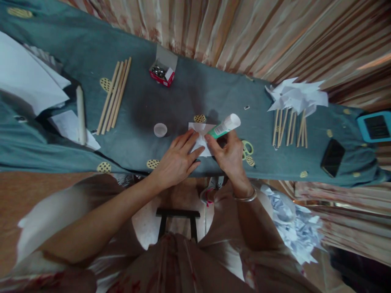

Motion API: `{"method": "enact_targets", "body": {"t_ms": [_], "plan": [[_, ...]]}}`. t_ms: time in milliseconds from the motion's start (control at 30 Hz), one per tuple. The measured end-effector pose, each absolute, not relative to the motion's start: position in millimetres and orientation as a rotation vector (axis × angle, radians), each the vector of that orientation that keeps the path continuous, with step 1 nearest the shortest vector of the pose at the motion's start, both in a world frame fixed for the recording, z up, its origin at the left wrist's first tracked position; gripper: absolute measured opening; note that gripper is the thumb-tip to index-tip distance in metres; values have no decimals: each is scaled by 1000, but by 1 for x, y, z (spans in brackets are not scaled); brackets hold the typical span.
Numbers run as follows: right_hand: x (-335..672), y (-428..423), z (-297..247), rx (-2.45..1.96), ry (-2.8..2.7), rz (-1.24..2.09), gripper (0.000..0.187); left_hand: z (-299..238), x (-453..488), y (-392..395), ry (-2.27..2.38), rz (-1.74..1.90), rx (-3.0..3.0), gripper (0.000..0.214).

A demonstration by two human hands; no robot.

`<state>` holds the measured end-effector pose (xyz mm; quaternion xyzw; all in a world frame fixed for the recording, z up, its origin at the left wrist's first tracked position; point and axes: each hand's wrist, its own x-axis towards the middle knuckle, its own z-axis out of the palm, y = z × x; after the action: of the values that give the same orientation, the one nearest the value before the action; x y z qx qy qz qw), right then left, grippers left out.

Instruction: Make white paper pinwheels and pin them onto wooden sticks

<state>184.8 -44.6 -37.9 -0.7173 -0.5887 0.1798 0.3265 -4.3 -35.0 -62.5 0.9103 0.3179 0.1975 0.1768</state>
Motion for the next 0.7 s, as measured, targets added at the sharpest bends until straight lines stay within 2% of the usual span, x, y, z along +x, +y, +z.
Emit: {"method": "enact_targets", "body": {"t_ms": [300,700], "plan": [[180,-41,-38,-1811,-1667,377,40,-57,-2,-35,903,486,2553,42],[181,-41,-43,-1742,-1760,410,34,-59,-2,-34,898,485,2551,42]]}}
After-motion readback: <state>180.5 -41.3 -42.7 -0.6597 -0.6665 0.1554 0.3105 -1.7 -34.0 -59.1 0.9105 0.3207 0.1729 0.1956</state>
